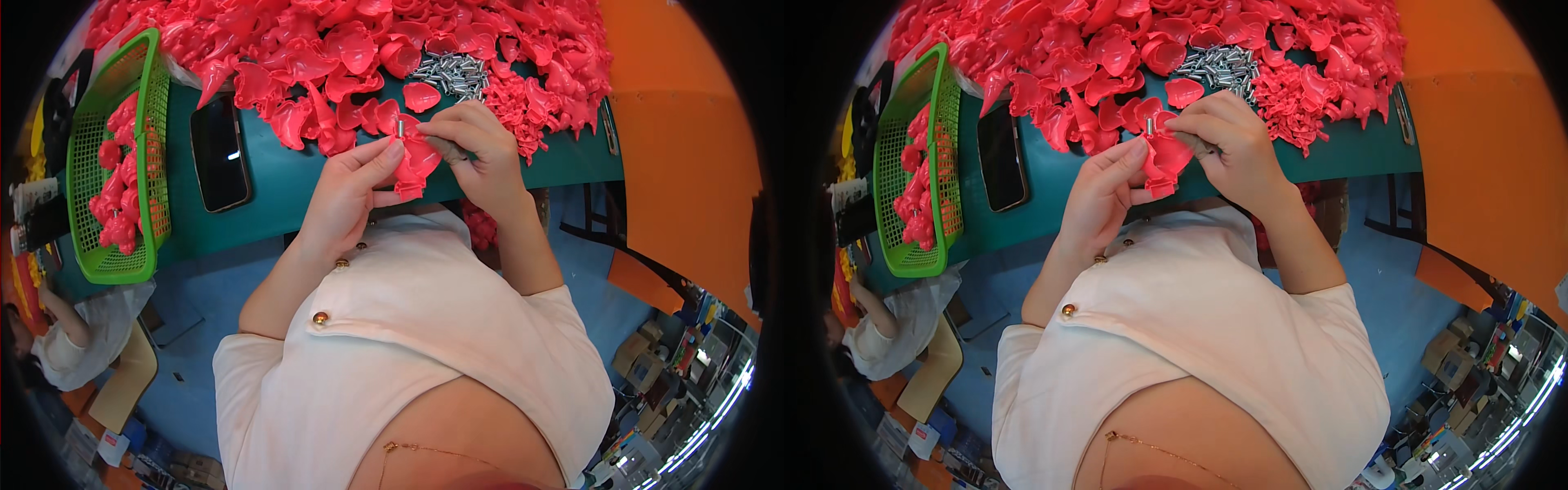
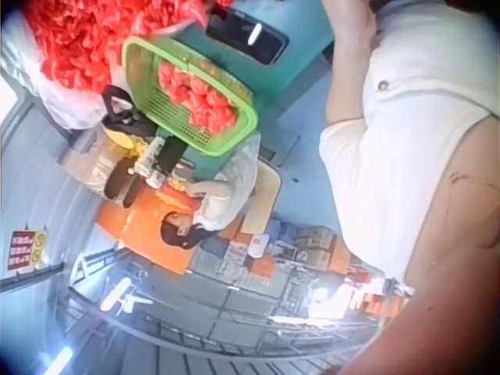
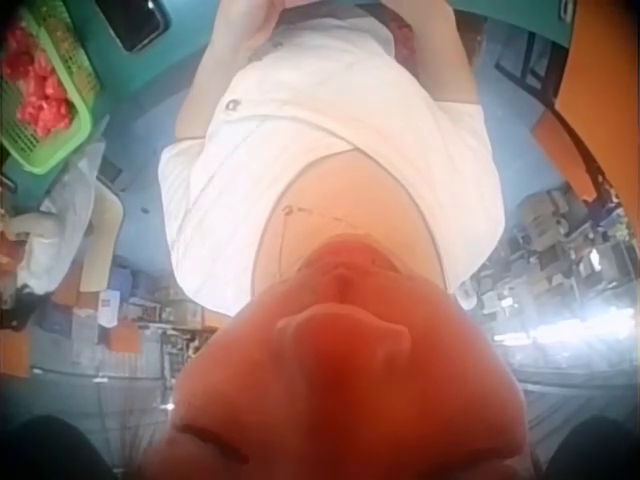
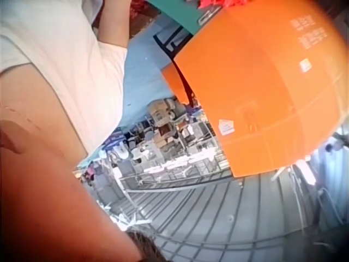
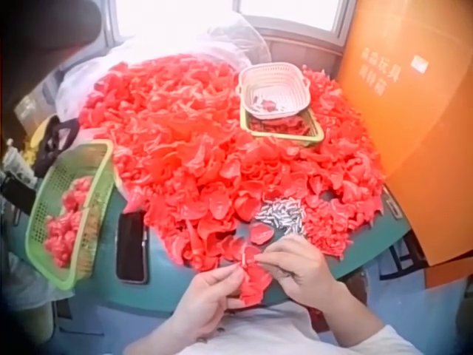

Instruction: Assembling small pink plastic toy components at a factory workbench.

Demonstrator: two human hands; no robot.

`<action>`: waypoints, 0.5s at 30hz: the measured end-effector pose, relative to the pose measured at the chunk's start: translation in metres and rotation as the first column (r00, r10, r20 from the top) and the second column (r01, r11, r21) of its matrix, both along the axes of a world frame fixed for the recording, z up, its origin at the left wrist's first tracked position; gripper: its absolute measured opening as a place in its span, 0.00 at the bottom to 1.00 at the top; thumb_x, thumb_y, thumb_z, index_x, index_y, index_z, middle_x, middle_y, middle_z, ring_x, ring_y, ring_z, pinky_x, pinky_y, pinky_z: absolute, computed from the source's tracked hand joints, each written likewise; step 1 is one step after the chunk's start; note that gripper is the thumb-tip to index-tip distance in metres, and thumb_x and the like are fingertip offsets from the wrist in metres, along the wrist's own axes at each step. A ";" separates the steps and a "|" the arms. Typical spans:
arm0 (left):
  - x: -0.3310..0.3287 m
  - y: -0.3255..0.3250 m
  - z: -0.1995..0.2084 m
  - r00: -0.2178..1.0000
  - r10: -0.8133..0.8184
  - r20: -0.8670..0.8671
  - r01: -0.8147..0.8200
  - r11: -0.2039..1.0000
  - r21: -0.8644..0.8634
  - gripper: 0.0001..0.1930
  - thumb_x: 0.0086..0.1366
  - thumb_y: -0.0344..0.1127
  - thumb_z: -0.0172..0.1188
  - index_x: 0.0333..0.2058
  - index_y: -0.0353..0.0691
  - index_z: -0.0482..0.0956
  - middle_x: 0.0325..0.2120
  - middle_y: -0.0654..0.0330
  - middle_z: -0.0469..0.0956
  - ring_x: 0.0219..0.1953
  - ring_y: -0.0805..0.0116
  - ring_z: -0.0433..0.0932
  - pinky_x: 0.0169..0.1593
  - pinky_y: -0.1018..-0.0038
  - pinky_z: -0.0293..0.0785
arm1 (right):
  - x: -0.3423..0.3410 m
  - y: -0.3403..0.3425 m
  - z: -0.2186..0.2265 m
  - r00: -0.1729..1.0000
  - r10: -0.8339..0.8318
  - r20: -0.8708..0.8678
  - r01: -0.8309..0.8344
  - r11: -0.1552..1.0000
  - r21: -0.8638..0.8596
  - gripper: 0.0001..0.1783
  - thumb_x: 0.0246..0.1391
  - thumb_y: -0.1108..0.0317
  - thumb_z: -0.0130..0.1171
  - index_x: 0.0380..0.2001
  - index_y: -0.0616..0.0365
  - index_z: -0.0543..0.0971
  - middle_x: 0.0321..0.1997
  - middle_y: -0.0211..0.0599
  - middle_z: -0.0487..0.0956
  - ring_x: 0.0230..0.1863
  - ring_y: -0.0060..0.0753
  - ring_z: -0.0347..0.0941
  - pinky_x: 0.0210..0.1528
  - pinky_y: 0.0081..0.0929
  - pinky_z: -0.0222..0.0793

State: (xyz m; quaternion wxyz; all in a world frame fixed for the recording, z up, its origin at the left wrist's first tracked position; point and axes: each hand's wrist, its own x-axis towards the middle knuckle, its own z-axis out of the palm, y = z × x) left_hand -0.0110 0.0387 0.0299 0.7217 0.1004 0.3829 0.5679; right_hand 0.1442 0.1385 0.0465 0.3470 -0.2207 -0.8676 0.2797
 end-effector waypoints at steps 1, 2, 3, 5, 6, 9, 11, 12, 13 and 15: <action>0.000 0.000 0.000 1.000 0.008 -0.018 -0.008 1.000 0.000 0.15 0.63 0.37 0.55 0.44 0.33 0.74 0.34 0.60 0.78 0.35 0.73 0.78 0.38 0.73 0.79 | -0.001 -0.001 -0.001 1.000 -0.004 -0.007 0.004 1.000 0.006 0.10 0.41 0.79 0.62 0.31 0.61 0.80 0.28 0.36 0.75 0.31 0.35 0.70 0.33 0.25 0.66; 0.000 -0.001 0.000 0.999 0.016 -0.036 -0.016 1.000 0.001 0.15 0.63 0.37 0.56 0.44 0.33 0.74 0.33 0.61 0.78 0.35 0.73 0.78 0.37 0.74 0.79 | 0.000 -0.001 -0.002 1.000 -0.006 -0.007 0.006 1.000 0.006 0.10 0.41 0.79 0.62 0.31 0.61 0.80 0.28 0.36 0.75 0.31 0.35 0.70 0.33 0.25 0.66; 0.001 -0.001 0.001 0.999 0.014 -0.035 -0.014 1.000 0.001 0.15 0.63 0.37 0.56 0.44 0.33 0.74 0.33 0.61 0.78 0.35 0.73 0.78 0.37 0.74 0.79 | 0.000 0.001 -0.005 1.000 0.020 -0.021 -0.018 0.998 0.064 0.10 0.41 0.79 0.62 0.31 0.61 0.79 0.28 0.36 0.75 0.31 0.35 0.70 0.32 0.25 0.66; 0.001 0.000 0.004 1.000 0.018 -0.023 -0.018 1.000 0.006 0.15 0.63 0.37 0.56 0.43 0.33 0.75 0.33 0.61 0.78 0.34 0.74 0.78 0.36 0.75 0.79 | 0.001 0.003 -0.009 0.999 0.043 -0.033 -0.039 0.992 0.122 0.09 0.41 0.78 0.62 0.31 0.61 0.79 0.28 0.36 0.76 0.31 0.34 0.70 0.32 0.25 0.66; 0.001 0.000 0.004 1.000 0.015 -0.022 -0.015 1.000 0.007 0.15 0.63 0.37 0.56 0.43 0.33 0.75 0.33 0.61 0.78 0.34 0.74 0.78 0.36 0.75 0.79 | 0.002 0.003 -0.010 0.997 0.065 -0.033 -0.060 0.990 0.129 0.10 0.41 0.78 0.62 0.32 0.61 0.80 0.28 0.36 0.75 0.31 0.34 0.70 0.32 0.24 0.66; 0.001 0.000 0.003 0.998 -0.013 -0.063 0.013 1.000 0.000 0.15 0.63 0.37 0.56 0.44 0.32 0.75 0.33 0.61 0.78 0.34 0.74 0.78 0.35 0.77 0.79 | 0.006 0.000 -0.007 0.996 0.084 -0.017 -0.084 0.996 -0.037 0.10 0.42 0.79 0.62 0.33 0.62 0.80 0.28 0.36 0.75 0.30 0.30 0.71 0.31 0.21 0.66; 0.001 -0.001 0.005 0.995 -0.036 -0.093 0.039 0.999 0.022 0.16 0.63 0.37 0.56 0.44 0.32 0.75 0.33 0.62 0.78 0.34 0.75 0.78 0.34 0.78 0.78 | 0.011 0.000 -0.001 0.997 0.079 -0.002 -0.078 0.975 -0.207 0.11 0.42 0.80 0.62 0.33 0.62 0.80 0.28 0.35 0.75 0.30 0.27 0.71 0.31 0.20 0.66; 0.001 -0.001 0.004 0.995 -0.043 -0.093 0.046 0.999 0.025 0.16 0.63 0.37 0.56 0.44 0.32 0.75 0.33 0.62 0.78 0.34 0.75 0.78 0.34 0.78 0.78 | 0.015 0.002 0.002 0.995 0.094 -0.041 -0.101 0.851 -0.515 0.10 0.43 0.80 0.61 0.33 0.63 0.80 0.28 0.33 0.75 0.29 0.24 0.71 0.31 0.19 0.66; 0.000 -0.002 0.004 0.989 -0.080 -0.124 0.084 0.996 0.026 0.16 0.63 0.37 0.56 0.44 0.32 0.75 0.33 0.61 0.78 0.34 0.75 0.78 0.34 0.78 0.78 | 0.018 0.004 0.005 0.992 0.094 -0.084 -0.125 0.633 -0.764 0.10 0.43 0.81 0.61 0.34 0.64 0.80 0.29 0.32 0.75 0.29 0.21 0.70 0.31 0.19 0.67; 0.002 -0.003 0.006 0.979 -0.134 -0.152 0.140 0.990 0.028 0.16 0.63 0.36 0.56 0.44 0.31 0.75 0.34 0.61 0.77 0.34 0.75 0.78 0.35 0.78 0.78 | 0.021 0.006 0.008 0.994 0.078 -0.075 -0.105 0.526 -0.844 0.09 0.44 0.81 0.60 0.33 0.65 0.80 0.28 0.31 0.75 0.30 0.20 0.70 0.31 0.18 0.67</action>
